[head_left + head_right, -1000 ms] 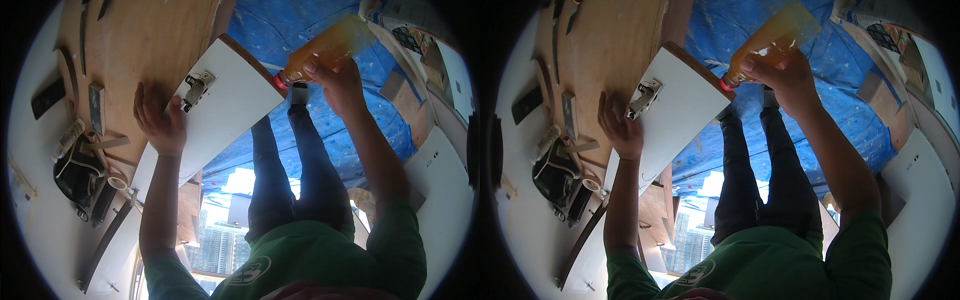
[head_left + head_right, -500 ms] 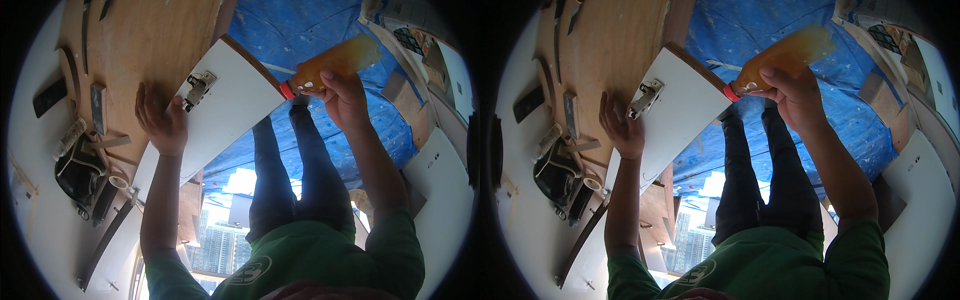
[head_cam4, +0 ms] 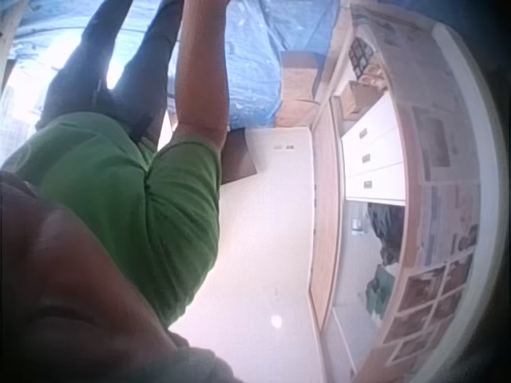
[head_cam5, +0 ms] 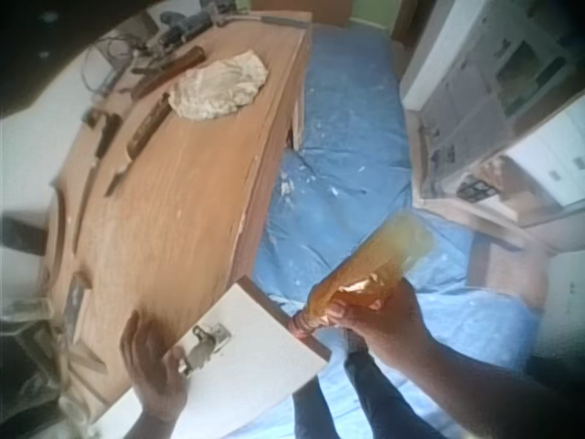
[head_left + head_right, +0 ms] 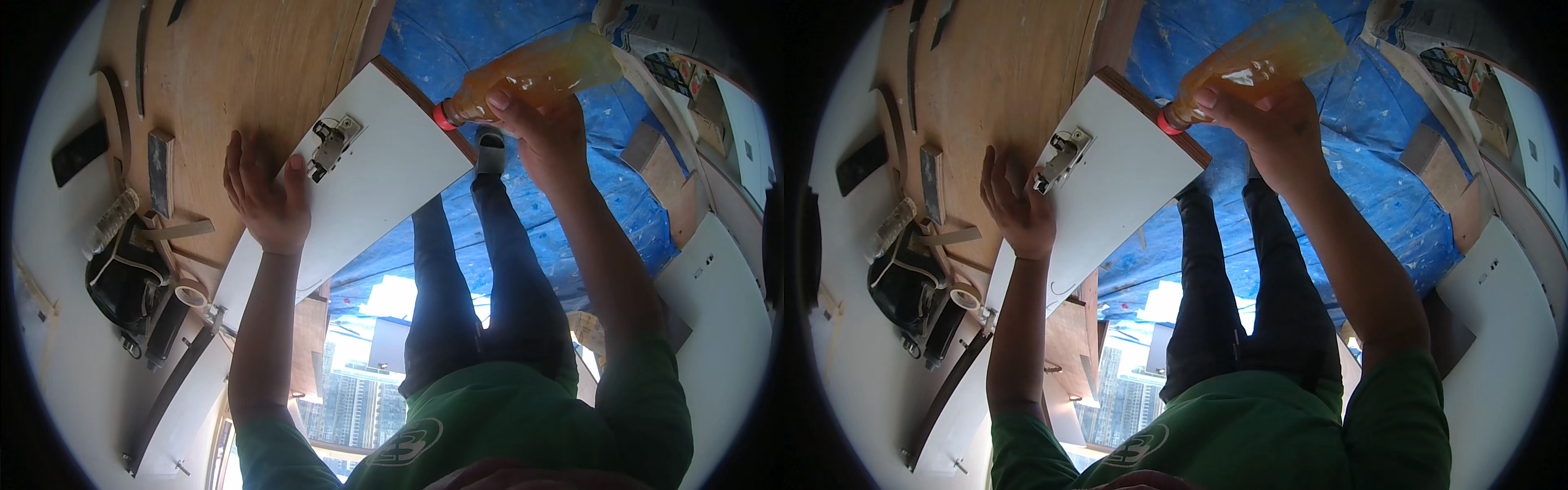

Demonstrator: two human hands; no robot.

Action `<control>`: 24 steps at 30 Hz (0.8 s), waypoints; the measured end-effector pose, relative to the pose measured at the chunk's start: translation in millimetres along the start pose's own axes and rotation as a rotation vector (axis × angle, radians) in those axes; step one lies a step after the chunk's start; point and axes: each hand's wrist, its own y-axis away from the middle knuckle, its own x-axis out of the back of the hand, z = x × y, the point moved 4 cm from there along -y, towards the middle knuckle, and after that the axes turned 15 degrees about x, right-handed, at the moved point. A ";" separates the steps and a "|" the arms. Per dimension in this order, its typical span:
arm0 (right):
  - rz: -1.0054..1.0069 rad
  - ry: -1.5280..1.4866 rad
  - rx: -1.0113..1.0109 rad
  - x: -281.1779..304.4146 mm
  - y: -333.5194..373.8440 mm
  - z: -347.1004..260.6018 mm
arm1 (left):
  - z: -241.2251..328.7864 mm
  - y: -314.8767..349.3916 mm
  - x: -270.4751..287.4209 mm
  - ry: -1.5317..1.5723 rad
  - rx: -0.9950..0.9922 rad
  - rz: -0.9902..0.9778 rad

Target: The person applies glue to the edge of a white cabinet door and then fits a curved wooden trim piece along the edge. They press the trim into place and use a hammer to tap it securely. The work occurs in a room with a blue floor covering and scattered tools.

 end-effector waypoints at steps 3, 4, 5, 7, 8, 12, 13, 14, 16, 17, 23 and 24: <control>-0.031 0.016 -0.005 -4.5 -8.5 -4.6 | -4.1 -0.6 -0.7 0.008 0.014 -0.004; -0.040 0.035 -0.015 -4.3 -7.6 -6.9 | -7.9 -0.9 -3.5 0.024 0.029 -0.007; -0.028 0.041 -0.052 0.9 -0.4 -7.1 | -11.3 0.0 -4.6 0.038 0.051 -0.008; -0.005 0.052 -0.124 17.0 19.0 -8.6 | -11.8 1.7 -4.8 0.038 0.043 0.002; 0.000 0.049 -0.131 20.8 22.6 -8.4 | -11.8 2.3 -4.6 0.038 0.040 0.007; -0.010 0.043 -0.115 15.7 13.5 -5.7 | -11.7 2.0 -5.4 0.040 0.045 0.003; -0.019 0.041 -0.099 8.9 5.0 -2.7 | -12.3 2.0 -5.8 0.037 0.042 0.005; -0.039 0.041 -0.064 2.3 -3.5 -0.7 | -12.3 1.9 -5.9 0.034 0.038 0.005; -0.081 0.041 0.003 -11.1 -21.8 4.6 | -12.7 2.1 -5.2 0.030 0.048 0.003; -0.086 0.043 0.028 -16.5 -29.6 6.1 | -12.9 2.3 -5.3 0.030 0.053 0.001; -0.165 -0.142 0.047 -37.4 -63.0 15.4 | -12.6 2.8 -5.1 0.060 0.040 0.012; -0.199 -0.283 0.042 -45.7 -69.3 13.6 | -12.6 2.8 -5.0 0.053 0.038 0.014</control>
